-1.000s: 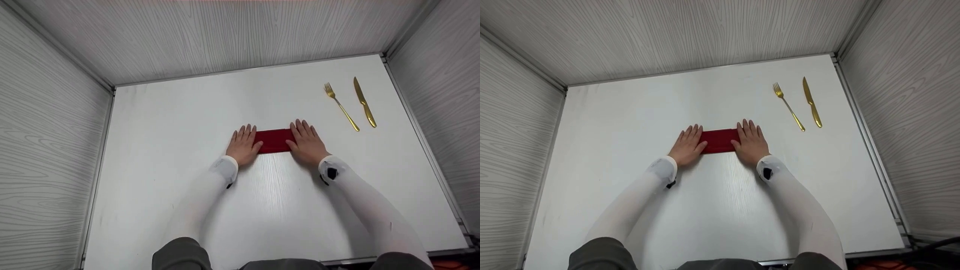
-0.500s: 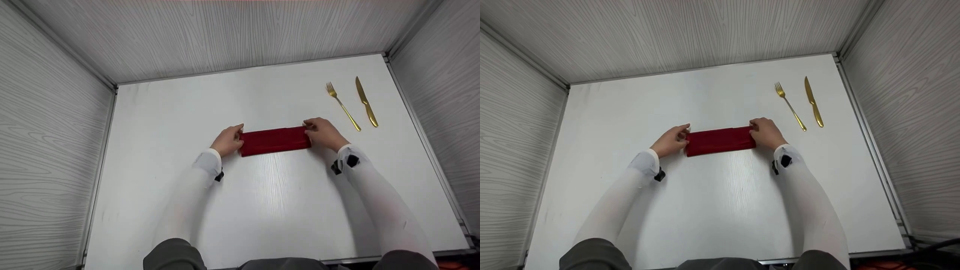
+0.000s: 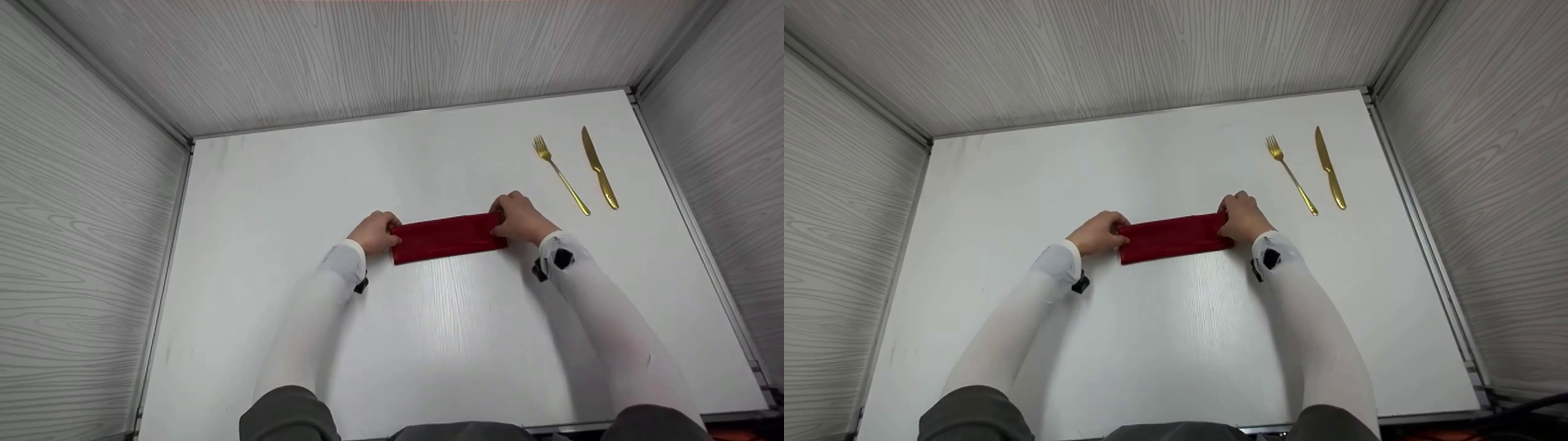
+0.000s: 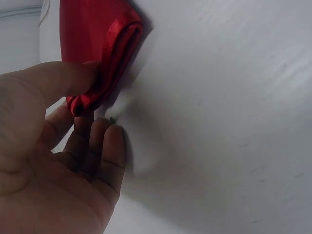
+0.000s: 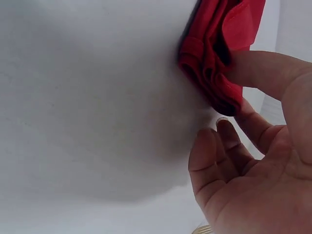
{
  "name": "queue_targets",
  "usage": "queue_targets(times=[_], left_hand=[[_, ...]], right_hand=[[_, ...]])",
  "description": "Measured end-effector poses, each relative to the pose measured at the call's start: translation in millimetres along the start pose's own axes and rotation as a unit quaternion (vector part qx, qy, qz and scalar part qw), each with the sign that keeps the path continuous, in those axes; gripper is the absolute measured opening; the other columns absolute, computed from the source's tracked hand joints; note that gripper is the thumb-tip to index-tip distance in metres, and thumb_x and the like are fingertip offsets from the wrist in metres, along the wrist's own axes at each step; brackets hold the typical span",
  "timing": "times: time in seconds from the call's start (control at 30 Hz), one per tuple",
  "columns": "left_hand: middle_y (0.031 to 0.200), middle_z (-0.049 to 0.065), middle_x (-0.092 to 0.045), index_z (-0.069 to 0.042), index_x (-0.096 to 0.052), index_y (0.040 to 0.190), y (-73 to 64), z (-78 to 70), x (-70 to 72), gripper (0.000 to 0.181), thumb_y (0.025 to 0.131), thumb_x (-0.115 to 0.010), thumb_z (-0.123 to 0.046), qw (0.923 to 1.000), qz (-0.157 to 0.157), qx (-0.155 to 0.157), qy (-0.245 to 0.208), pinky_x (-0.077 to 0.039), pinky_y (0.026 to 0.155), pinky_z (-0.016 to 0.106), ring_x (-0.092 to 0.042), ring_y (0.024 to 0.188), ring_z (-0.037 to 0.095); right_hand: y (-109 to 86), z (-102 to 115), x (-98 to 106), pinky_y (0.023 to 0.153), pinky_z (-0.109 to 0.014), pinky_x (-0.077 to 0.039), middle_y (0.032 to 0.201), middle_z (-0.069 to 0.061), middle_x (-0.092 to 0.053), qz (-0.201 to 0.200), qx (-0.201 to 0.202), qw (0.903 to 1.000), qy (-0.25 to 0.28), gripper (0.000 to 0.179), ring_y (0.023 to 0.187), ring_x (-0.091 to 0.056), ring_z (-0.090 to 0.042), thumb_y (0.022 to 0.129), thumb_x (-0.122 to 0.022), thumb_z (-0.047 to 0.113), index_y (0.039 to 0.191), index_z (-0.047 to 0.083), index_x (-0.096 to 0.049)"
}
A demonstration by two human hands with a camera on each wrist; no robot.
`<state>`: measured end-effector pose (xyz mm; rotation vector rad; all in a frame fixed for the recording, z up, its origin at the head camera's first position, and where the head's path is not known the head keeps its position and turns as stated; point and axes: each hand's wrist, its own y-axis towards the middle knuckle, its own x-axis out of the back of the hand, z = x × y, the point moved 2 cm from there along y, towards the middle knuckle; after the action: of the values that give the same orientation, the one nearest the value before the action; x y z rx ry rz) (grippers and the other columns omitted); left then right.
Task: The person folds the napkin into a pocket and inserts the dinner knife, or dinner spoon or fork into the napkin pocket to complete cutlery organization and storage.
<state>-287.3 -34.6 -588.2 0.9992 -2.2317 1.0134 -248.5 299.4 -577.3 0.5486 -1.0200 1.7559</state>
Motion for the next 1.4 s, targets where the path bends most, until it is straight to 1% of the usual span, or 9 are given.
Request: queue_targets(times=[0.2, 0.37, 0.53, 0.67, 0.8, 0.93, 1.07, 1.23, 1.4], left_hand=[[0.127, 0.010, -0.064, -0.008, -0.064, 0.128, -5.9, -0.6, 4.3, 0.029, 0.101, -0.067, -0.017, 0.9998, 0.004, -0.015, -0.008, -0.050, 0.105, 0.042, -0.059, 0.115, 0.024], [0.127, 0.010, -0.067, -0.010, -0.062, 0.131, -8.3, 1.7, 8.4, 0.031, 0.101, -0.065, -0.016, 0.9991, 0.007, -0.028, -0.031, -0.050, 0.106, 0.042, -0.061, 0.117, 0.025], [0.129, 0.008, -0.067, -0.010, -0.064, 0.132, -11.9, 5.0, 15.8, 0.032, 0.101, -0.064, -0.018, 0.9989, -0.007, -0.035, -0.029, -0.051, 0.104, 0.042, -0.062, 0.116, 0.024], [0.129, 0.008, -0.066, -0.010, -0.065, 0.129, -16.8, 4.2, 25.7, 0.030, 0.100, -0.065, -0.017, 0.9972, -0.037, -0.059, -0.028, -0.051, 0.103, 0.042, -0.061, 0.115, 0.025], [0.126, 0.007, -0.064, -0.010, -0.064, 0.126, -20.2, 1.8, 33.2, 0.027, 0.099, -0.065, -0.011, 0.9922, -0.075, -0.099, -0.007, -0.050, 0.104, 0.039, -0.060, 0.113, 0.023], [0.114, 0.007, -0.064, -0.009, -0.063, 0.117, -20.2, 0.1, 34.4, 0.021, 0.097, -0.066, -0.004, 0.9798, -0.125, -0.142, 0.065, -0.052, 0.096, 0.038, -0.059, 0.103, 0.023], [0.107, 0.008, -0.063, -0.008, -0.062, 0.110, -18.6, 1.6, 27.9, 0.019, 0.095, -0.071, -0.001, 0.9574, -0.156, -0.173, 0.170, -0.055, 0.091, 0.037, -0.059, 0.101, 0.025], [0.111, 0.009, -0.064, -0.008, -0.061, 0.110, -22.1, 6.5, 14.5, 0.027, 0.091, -0.079, -0.001, 0.9337, -0.138, -0.201, 0.262, -0.056, 0.094, 0.035, -0.062, 0.107, 0.027], [0.118, 0.009, -0.064, -0.009, -0.063, 0.113, -28.2, 12.8, 6.8, 0.028, 0.092, -0.080, -0.005, 0.9279, -0.107, -0.220, 0.282, -0.054, 0.101, 0.036, -0.060, 0.115, 0.028]], right_hand=[[-2.0, 7, -3, 0.098, -0.051, -0.051, 0.123, -0.023, -0.061, 0.018, -0.003, 0.9996, 0.020, 0.038, 0.113, -0.058, -0.035, 0.094, -0.072, 0.007, 0.125, -0.002, -0.054], [-2.2, 9, -5, 0.103, -0.051, -0.050, 0.125, -0.021, -0.063, 0.039, -0.006, 0.9992, 0.010, 0.037, 0.117, -0.058, -0.034, 0.093, -0.070, 0.009, 0.127, -0.003, -0.061], [-3.5, 13, -4, 0.091, -0.046, -0.050, 0.115, -0.017, -0.065, 0.035, 0.014, 0.9993, 0.005, 0.025, 0.104, -0.057, -0.030, 0.092, -0.066, 0.011, 0.116, 0.001, -0.064], [-5.3, 18, 0, 0.087, -0.043, -0.049, 0.115, -0.014, -0.067, 0.012, 0.023, 0.9994, 0.024, 0.022, 0.101, -0.058, -0.029, 0.096, -0.062, 0.012, 0.118, 0.005, -0.060], [-5.1, 26, 7, 0.088, -0.046, -0.049, 0.113, -0.016, -0.068, -0.052, 0.061, 0.9968, 0.007, 0.025, 0.101, -0.059, -0.030, 0.097, -0.062, 0.010, 0.121, 0.004, -0.062], [-1.8, 33, 8, 0.085, -0.047, -0.049, 0.102, -0.014, -0.066, -0.116, 0.111, 0.9852, -0.058, 0.017, 0.097, -0.056, -0.031, 0.095, -0.066, 0.004, 0.112, 0.004, -0.064], [1.4, 34, -3, 0.081, -0.046, -0.054, 0.100, -0.011, -0.066, -0.143, 0.161, 0.9642, -0.155, 0.014, 0.099, -0.058, -0.030, 0.094, -0.072, 0.003, 0.105, 0.006, -0.063], [-0.2, 31, -21, 0.083, -0.046, -0.058, 0.105, -0.012, -0.068, -0.145, 0.222, 0.9361, -0.231, 0.021, 0.101, -0.061, -0.031, 0.091, -0.076, -0.001, 0.104, 0.006, -0.061], [-7.5, 26, -32, 0.093, -0.046, -0.055, 0.110, -0.011, -0.067, -0.115, 0.251, 0.9323, -0.233, 0.024, 0.106, -0.059, -0.031, 0.087, -0.078, 0.004, 0.105, 0.007, -0.063]])
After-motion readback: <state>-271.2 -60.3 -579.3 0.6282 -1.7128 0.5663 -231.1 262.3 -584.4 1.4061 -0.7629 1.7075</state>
